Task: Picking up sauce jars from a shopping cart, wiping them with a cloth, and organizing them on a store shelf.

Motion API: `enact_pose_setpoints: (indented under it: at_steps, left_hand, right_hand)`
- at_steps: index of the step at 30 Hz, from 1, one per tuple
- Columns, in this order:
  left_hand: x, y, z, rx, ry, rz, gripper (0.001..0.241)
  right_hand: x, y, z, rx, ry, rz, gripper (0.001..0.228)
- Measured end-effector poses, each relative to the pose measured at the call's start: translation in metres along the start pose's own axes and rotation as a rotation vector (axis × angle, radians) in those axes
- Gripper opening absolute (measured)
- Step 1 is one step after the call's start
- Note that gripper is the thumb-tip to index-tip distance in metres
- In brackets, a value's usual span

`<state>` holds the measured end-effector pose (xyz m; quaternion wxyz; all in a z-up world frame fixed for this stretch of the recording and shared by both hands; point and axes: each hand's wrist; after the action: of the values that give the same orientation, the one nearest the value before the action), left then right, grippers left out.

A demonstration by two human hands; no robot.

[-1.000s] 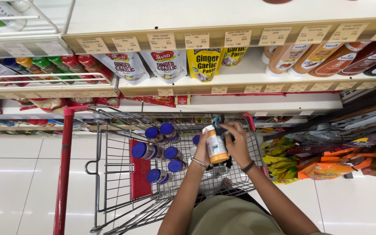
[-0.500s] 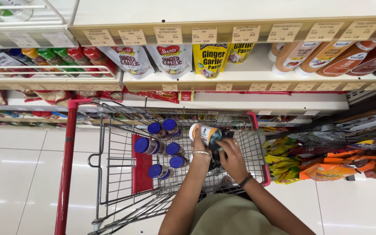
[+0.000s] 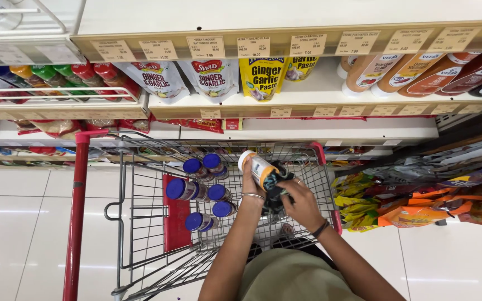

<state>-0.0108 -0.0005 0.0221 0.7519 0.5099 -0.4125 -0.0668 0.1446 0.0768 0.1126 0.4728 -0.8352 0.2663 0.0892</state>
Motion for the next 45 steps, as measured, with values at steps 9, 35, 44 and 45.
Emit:
enact_pose_setpoints:
  at_steps: [9, 35, 44, 45]
  left_hand:
    - [-0.028, -0.042, -0.007, -0.206, -0.500, -0.210, 0.059]
    - [-0.124, -0.082, -0.187, -0.958, 0.011, -0.260, 0.072]
    - [-0.053, -0.031, -0.116, -0.849, 0.005, -0.231, 0.065]
    - [-0.049, -0.030, -0.108, -0.806, 0.022, -0.290, 0.064]
  right_hand:
    - [-0.057, -0.059, 0.022, 0.187, 0.224, 0.291, 0.036]
    - [0.030, 0.011, 0.215, 0.110, 0.444, -0.105, 0.031]
    - [0.023, 0.005, 0.167, -0.338, 0.617, -0.144, 0.028]
    - [0.028, 0.018, 0.173, -0.592, 0.694, -0.217, 0.036]
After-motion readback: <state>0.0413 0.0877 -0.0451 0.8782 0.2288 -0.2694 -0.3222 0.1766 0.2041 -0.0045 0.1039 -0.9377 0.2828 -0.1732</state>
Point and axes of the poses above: each hand's wrist, its own x-axis away from the middle knuckle, its own y-axis out of the palm, z = x × y, and after that the axes turned 14 degrees about x, right-handed
